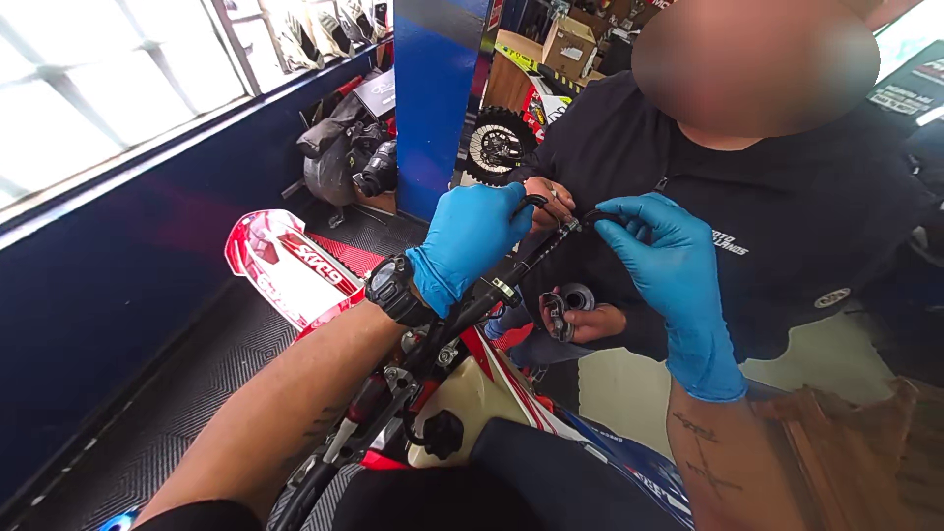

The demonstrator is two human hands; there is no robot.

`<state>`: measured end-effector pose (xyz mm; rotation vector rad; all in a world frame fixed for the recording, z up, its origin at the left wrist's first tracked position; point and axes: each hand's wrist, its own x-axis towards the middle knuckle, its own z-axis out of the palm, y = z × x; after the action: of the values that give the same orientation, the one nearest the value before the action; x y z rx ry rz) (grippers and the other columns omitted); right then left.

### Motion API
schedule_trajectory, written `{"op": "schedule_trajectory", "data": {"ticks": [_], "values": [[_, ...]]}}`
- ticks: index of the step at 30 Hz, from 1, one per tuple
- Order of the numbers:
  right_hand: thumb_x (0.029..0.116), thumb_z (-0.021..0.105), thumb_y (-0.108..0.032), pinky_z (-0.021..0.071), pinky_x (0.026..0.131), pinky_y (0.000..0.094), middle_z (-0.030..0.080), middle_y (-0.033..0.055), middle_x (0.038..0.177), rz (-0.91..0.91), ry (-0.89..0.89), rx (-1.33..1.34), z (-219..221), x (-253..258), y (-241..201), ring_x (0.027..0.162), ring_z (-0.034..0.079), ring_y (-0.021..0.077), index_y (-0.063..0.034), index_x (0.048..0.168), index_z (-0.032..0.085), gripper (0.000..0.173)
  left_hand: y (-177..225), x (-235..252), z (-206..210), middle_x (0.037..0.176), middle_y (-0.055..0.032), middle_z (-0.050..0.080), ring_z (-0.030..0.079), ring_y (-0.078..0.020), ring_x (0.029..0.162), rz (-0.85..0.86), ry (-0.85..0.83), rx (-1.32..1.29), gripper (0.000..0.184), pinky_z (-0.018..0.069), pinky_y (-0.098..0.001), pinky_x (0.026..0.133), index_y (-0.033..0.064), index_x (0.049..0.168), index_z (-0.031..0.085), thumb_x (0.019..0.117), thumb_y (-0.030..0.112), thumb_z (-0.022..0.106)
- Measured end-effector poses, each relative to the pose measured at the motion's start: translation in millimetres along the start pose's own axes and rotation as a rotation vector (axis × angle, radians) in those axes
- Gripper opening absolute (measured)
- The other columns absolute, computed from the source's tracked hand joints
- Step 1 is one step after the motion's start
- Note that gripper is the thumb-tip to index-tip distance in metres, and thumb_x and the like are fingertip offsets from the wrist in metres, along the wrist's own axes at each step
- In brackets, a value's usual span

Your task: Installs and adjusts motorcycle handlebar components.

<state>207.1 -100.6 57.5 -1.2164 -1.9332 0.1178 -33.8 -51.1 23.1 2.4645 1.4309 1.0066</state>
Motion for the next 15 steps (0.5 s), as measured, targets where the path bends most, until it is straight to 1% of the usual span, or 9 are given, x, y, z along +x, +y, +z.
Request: {"op": "schedule_trajectory", "data": {"ticks": [2, 5, 8, 12, 15], "values": [[0.0925, 0.072, -0.014, 0.0494, 0.065, 0.0151, 0.068, -0.0014, 0.094, 0.006, 0.06, -0.025, 7.1, -1.8, -1.1, 0.076, 0.059, 0.0007, -0.0096, 0.109, 0.076, 0.017, 0.8, 0.1, -0.3, 0.065, -0.0052, 0.061, 0.064, -0.0265, 0.063, -0.005, -0.003, 0.007, 0.025, 0.0473, -0.0481, 0.054, 0.0129, 0.092, 0.069, 0.1007, 0.032, 0.056], [0.0925, 0.073, -0.014, 0.0504, 0.064, 0.0139, 0.068, -0.0003, 0.092, 0.023, 0.121, 0.006, 17.1, -8.1, -0.9, 0.074, 0.06, -0.0004, -0.0076, 0.107, 0.075, 0.016, 1.3, 0.1, 0.2, 0.064, -0.0054, 0.061, 0.064, -0.0268, 0.063, -0.003, 0.001, 0.008, 0.025, 0.047, -0.0483, 0.054, 0.0127, 0.09, 0.068, 0.1007, 0.032, 0.056], [0.0923, 0.073, -0.012, 0.0524, 0.064, 0.0138, 0.068, 0.0001, 0.093, 0.03, 0.164, 0.047, 22.8, -13.6, -2.1, 0.074, 0.061, -0.0003, -0.006, 0.105, 0.074, 0.015, 0.7, 0.1, 0.6, 0.064, -0.0049, 0.06, 0.063, -0.0263, 0.062, -0.002, 0.006, 0.024, 0.025, 0.0459, -0.0475, 0.053, 0.013, 0.089, 0.068, 0.1005, 0.031, 0.056], [0.092, 0.073, -0.011, 0.0555, 0.066, 0.0157, 0.069, 0.0015, 0.095, 0.064, 0.193, 0.093, 28.0, -18.4, -4.2, 0.076, 0.064, 0.0015, -0.0047, 0.106, 0.073, 0.015, 0.5, 0.6, 0.9, 0.065, -0.0051, 0.061, 0.065, -0.0266, 0.064, -0.015, 0.001, 0.03, 0.025, 0.0472, -0.0478, 0.054, 0.0132, 0.091, 0.069, 0.1006, 0.032, 0.056], [0.0918, 0.074, -0.011, 0.0572, 0.065, 0.0178, 0.07, 0.0022, 0.095, 0.093, 0.212, 0.117, 31.8, -20.2, -5.1, 0.074, 0.065, 0.0031, -0.0043, 0.106, 0.073, 0.016, 0.7, 0.7, 1.8, 0.065, -0.0057, 0.061, 0.065, -0.027, 0.064, -0.015, 0.005, 0.043, 0.025, 0.0471, -0.048, 0.054, 0.0125, 0.09, 0.068, 0.1006, 0.032, 0.056]]}}
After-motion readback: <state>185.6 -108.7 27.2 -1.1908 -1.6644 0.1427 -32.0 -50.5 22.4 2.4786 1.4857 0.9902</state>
